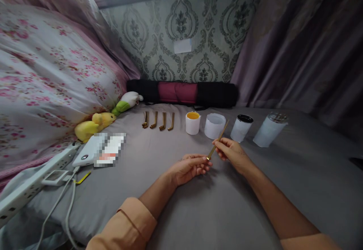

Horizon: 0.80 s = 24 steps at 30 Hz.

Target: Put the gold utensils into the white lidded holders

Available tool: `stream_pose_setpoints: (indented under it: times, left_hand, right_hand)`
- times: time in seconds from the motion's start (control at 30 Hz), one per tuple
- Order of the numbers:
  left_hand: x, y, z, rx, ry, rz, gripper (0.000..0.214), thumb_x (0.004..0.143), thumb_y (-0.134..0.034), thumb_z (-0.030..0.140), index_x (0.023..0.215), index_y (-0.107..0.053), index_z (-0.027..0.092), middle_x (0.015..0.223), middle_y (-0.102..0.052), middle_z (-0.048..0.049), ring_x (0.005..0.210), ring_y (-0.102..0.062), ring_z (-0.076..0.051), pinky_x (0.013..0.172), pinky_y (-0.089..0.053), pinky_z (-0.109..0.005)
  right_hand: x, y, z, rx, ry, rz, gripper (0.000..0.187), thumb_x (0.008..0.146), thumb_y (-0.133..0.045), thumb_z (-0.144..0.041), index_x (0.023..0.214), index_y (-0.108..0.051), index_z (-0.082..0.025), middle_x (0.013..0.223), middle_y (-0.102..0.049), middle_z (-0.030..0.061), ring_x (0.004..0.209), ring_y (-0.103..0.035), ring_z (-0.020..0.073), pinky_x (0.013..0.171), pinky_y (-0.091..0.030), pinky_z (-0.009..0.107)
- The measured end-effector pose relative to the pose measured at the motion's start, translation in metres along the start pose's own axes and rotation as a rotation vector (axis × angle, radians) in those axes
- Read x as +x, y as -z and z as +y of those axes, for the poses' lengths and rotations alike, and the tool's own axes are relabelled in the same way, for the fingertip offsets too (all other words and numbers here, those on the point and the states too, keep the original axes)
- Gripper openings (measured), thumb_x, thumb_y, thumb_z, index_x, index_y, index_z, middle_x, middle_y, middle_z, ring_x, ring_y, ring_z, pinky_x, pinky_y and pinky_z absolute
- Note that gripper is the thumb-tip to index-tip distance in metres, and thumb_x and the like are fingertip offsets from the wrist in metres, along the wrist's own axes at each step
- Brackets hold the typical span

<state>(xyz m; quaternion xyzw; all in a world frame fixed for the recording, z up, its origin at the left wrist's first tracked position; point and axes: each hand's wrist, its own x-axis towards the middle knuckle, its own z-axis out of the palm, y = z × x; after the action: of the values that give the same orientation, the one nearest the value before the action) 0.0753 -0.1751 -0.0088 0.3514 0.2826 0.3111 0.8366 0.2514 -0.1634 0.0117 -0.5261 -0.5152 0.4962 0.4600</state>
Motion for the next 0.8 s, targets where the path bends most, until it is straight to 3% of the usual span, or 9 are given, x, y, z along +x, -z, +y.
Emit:
stream_pose_setpoints:
  times: [0.37, 0.53, 0.63, 0.8]
  left_hand:
    - [0.006, 0.009, 0.000, -0.180, 0.015, 0.076, 0.017, 0.074, -0.052, 0.003, 0.090, -0.058, 0.004, 0.084, -0.064, -0.0130, 0.066, -0.060, -0.009, 0.068, -0.047, -0.017]
    - [0.005, 0.008, 0.000, -0.174, 0.030, 0.110, 0.016, 0.074, -0.053, 0.002, 0.089, -0.058, 0.003, 0.083, -0.064, -0.0138, 0.067, -0.061, -0.010, 0.070, -0.048, -0.018]
    - [0.005, 0.007, 0.001, -0.170, 0.042, 0.121, 0.016, 0.074, -0.053, 0.002, 0.089, -0.058, 0.003, 0.084, -0.064, -0.0141, 0.068, -0.062, -0.011, 0.071, -0.049, -0.018]
    - [0.003, 0.005, 0.001, -0.168, 0.051, 0.130, 0.014, 0.074, -0.054, 0.002, 0.086, -0.059, 0.003, 0.088, -0.063, -0.0152, 0.073, -0.062, -0.012, 0.074, -0.050, -0.018]
  right_hand:
    - [0.002, 0.005, 0.002, -0.023, 0.044, 0.029, 0.032, 0.069, -0.057, -0.044, 0.082, -0.059, -0.015, 0.061, -0.050, -0.0010, 0.046, -0.042, 0.0066, 0.040, -0.031, 0.020]
    - [0.006, 0.011, -0.001, -0.028, 0.123, 0.165, 0.032, 0.070, -0.056, -0.044, 0.084, -0.061, -0.016, 0.059, -0.052, -0.0008, 0.048, -0.045, 0.0079, 0.043, -0.035, 0.020]
    - [0.008, 0.017, -0.004, 0.016, 0.199, 0.257, 0.033, 0.070, -0.057, -0.044, 0.088, -0.059, -0.016, 0.069, -0.058, 0.0025, 0.053, -0.051, 0.0088, 0.045, -0.039, 0.021]
    - [0.008, 0.026, -0.009, 0.067, 0.284, 0.382, 0.048, 0.068, -0.059, -0.044, 0.106, -0.049, -0.017, 0.078, -0.063, 0.0048, 0.056, -0.056, 0.0111, 0.046, -0.043, 0.022]
